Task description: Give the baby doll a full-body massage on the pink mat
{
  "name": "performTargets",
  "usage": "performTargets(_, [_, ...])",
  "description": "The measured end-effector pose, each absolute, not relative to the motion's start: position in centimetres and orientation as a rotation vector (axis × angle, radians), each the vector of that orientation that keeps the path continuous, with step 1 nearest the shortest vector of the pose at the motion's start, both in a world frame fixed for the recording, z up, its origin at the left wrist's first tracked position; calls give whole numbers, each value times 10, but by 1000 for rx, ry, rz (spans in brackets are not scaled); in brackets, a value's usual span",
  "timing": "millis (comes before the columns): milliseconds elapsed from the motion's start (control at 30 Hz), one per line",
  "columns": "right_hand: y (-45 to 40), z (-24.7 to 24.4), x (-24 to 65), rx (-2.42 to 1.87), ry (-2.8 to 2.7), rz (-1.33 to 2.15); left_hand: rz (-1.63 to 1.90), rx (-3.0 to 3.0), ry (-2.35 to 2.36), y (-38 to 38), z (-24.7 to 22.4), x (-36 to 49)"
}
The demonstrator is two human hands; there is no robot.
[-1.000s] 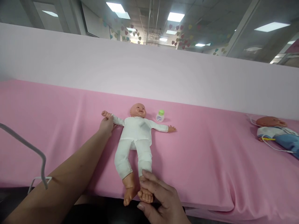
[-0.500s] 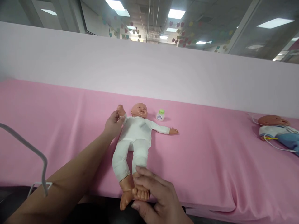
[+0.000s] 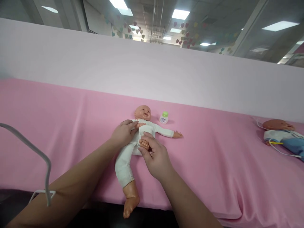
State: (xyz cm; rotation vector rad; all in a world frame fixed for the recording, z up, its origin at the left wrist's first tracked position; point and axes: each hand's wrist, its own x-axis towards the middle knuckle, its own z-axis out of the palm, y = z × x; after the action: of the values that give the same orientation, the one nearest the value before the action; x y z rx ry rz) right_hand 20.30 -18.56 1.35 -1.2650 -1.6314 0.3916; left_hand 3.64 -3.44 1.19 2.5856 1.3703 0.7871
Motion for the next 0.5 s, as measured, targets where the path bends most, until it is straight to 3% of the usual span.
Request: performTargets(500, [-275,-2,203,-1207,-1701,125,983,1971,1428,-7,11,13])
